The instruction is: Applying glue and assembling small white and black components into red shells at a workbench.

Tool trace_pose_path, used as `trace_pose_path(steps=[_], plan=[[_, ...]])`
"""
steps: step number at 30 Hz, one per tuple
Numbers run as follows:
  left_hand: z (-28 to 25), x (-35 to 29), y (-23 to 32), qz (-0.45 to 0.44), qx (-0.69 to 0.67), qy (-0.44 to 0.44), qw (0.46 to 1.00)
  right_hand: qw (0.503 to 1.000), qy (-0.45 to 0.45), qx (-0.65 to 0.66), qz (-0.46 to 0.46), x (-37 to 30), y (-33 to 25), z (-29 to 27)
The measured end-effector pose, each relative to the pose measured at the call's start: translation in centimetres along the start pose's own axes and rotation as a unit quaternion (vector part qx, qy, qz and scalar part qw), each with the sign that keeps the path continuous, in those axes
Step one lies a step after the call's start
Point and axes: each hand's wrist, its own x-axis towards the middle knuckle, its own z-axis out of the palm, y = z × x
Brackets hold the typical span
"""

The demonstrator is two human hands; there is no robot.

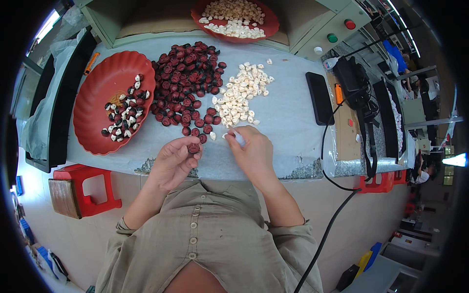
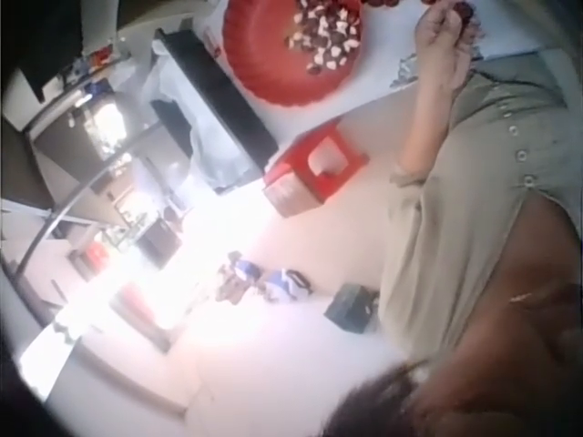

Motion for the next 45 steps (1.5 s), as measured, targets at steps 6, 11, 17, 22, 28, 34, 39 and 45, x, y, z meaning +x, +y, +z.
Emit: trace_pose_path(steps=[6, 11, 17, 22, 28, 34, 39, 45], plan=[[-0.3, 0.2, 0.0, 0.002, -0.027, -0.029, 0.999, 1.0, -0.016, 0.022, 0.008, -0.9, 0.1, -0.6], [-0.3, 0.2, 0.0, 0.001, -0.021, -0.026, 0.999, 0.996, -0.044, 0.08, 0.008, 0.1, 0.4, -1.2], [0.1, 0.2, 0.0, -0.002, -0.007, -0.008, 1.0, 0.988, -0.148, -0.029, -0.03, 1.3, 0.1, -1.7], [0.3, 0.2, 0.0, -0.009, 0.006, 0.004, 1.0, 0.988, -0.145, -0.031, -0.044, 1.3, 0.3, -1.6], [0.3, 0.2, 0.1, -0.012, 0.004, 0.004, 1.0, 0.987, -0.152, 0.0, -0.053, 1.4, 0.6, -1.5], [0.4, 0.5, 0.1, -0.028, 0.011, 0.001, 1.0, 0.88, -0.104, 0.445, 0.13, -0.6, -2.4, -0.1], [0.6, 0.5, 0.0, -0.021, 0.016, -0.007, 1.0, 0.865, -0.1, 0.481, 0.106, -1.4, -2.6, 1.7], [0.8, 0.5, 0.0, -0.02, 0.036, 0.0, 0.999, 0.875, -0.105, 0.466, 0.081, -1.3, -2.3, 1.7]])
